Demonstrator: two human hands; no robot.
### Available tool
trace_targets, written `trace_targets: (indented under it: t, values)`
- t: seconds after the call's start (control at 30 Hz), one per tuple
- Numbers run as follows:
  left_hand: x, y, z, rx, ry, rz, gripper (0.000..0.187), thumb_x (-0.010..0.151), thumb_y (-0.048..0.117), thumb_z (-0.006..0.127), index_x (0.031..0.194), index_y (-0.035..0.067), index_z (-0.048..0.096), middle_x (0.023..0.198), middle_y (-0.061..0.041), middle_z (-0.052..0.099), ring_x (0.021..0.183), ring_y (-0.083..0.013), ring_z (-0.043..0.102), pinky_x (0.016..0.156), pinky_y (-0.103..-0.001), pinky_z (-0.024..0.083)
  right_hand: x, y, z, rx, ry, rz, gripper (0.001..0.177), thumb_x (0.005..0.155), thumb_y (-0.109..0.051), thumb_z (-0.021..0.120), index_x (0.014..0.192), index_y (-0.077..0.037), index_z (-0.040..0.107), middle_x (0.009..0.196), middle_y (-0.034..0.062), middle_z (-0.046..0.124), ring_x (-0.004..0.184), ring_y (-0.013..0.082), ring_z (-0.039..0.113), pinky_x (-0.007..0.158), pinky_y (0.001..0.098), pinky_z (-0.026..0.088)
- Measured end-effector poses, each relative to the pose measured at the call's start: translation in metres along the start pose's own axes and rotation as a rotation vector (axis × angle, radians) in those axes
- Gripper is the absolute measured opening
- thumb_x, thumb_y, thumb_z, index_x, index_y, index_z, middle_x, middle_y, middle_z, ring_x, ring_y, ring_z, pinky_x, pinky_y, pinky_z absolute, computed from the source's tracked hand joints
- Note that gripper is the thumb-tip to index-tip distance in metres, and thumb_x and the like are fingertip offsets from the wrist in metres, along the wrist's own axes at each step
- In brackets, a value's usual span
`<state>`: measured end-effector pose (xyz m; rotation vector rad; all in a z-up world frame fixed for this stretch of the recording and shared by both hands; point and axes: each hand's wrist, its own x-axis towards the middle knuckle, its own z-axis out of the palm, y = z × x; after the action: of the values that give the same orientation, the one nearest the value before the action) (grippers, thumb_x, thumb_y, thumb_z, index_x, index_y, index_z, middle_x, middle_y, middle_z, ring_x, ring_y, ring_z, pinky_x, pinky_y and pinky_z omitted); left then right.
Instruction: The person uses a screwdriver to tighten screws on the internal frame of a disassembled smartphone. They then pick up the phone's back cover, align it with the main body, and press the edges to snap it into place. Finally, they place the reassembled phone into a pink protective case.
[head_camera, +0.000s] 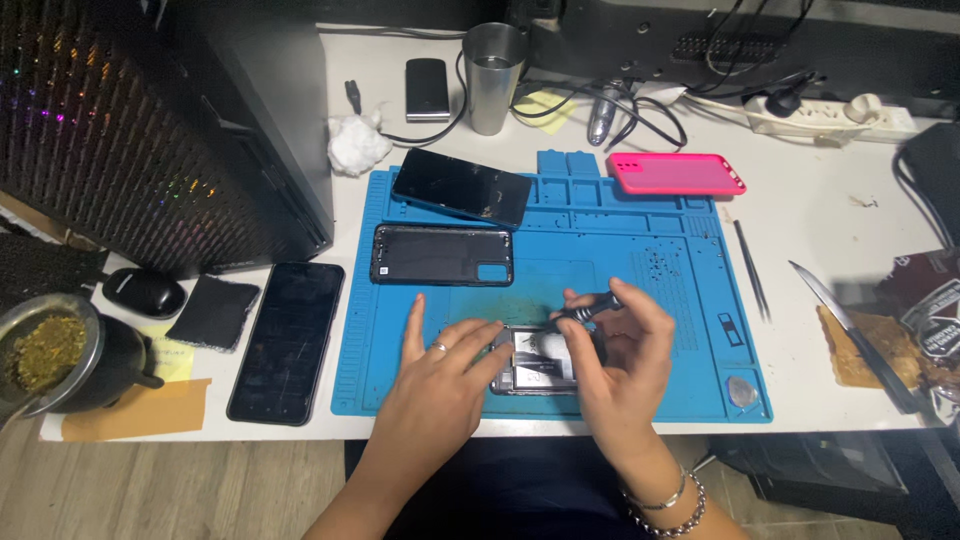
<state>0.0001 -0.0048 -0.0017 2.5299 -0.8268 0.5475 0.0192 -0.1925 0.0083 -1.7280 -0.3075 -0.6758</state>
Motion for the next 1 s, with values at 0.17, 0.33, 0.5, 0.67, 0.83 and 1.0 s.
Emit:
trace_targets:
  t: [0.17,0.33,0.5,0.67,0.83,1.0]
  values:
    - [-0.001,-0.003,-0.002,-0.042,0.000,-0.010,0.035,0.085,-0.003,0.066,0.117,0.009,0.071,0.127,-0.013,0.070,0.124,-0.0307,0.061,0.116,-0.078,0.017,-0.001,0.005,-0.015,0.059,-0.029,-0.087,0.052,0.096,0.007,0.065,0.139,-0.003,0.038,0.107,0.0233,0.064,0.098,0.0290,0.074,0.108,0.0491,0.063]
    - [-0.014,-0.017,-0.020,-0.139,-0.012,-0.250,0.059,0.078,-0.010,0.063,0.132,0.013,0.067,0.134,-0.004,0.071,0.128,-0.0226,0.062,0.124,-0.066,0.010,0.006,0.011,-0.043,0.005,0.056,-0.079,0.053,0.099,0.013,0.062,0.141,-0.003,0.034,0.109,0.0289,0.060,0.095,0.0381,0.072,0.100,0.0491,0.065]
    - [-0.029,-0.035,-0.028,-0.001,0.191,-0.354,0.017,0.093,0.012,0.073,0.110,0.009,0.074,0.117,-0.005,0.074,0.112,-0.0235,0.066,0.110,-0.046,0.042,0.011,0.004,-0.053,-0.024,0.107,0.079,0.044,0.106,0.000,0.060,0.142,-0.002,0.035,0.095,0.0207,0.051,0.095,0.0317,0.066,0.101,0.0500,0.065]
    - [-0.017,-0.034,-0.027,0.015,0.164,-0.324,0.010,0.092,0.015,0.074,0.102,0.011,0.072,0.106,0.000,0.073,0.103,-0.0206,0.066,0.103,-0.042,0.042,0.007,0.009,-0.052,0.006,0.079,0.048,0.048,0.102,0.005,0.063,0.141,0.000,0.036,0.101,0.0239,0.056,0.097,0.0313,0.067,0.101,0.0482,0.065]
    - [0.001,-0.038,-0.026,0.046,0.071,-0.335,0.007,0.094,0.015,0.070,0.100,0.012,0.072,0.100,0.001,0.070,0.098,-0.0226,0.062,0.097,-0.040,0.042,0.007,0.010,-0.054,0.050,0.069,0.060,0.048,0.100,0.005,0.063,0.140,-0.001,0.036,0.098,0.0233,0.055,0.094,0.0310,0.067,0.103,0.0507,0.066]
    - [0.010,-0.052,-0.021,0.076,-0.010,-0.280,0.004,0.094,0.011,0.067,0.098,0.010,0.069,0.098,-0.001,0.068,0.095,-0.0270,0.060,0.097,-0.043,0.043,0.006,0.014,-0.057,0.076,0.068,0.093,0.050,0.099,0.005,0.063,0.140,-0.002,0.035,0.099,0.0252,0.058,0.093,0.0314,0.068,0.102,0.0480,0.065]
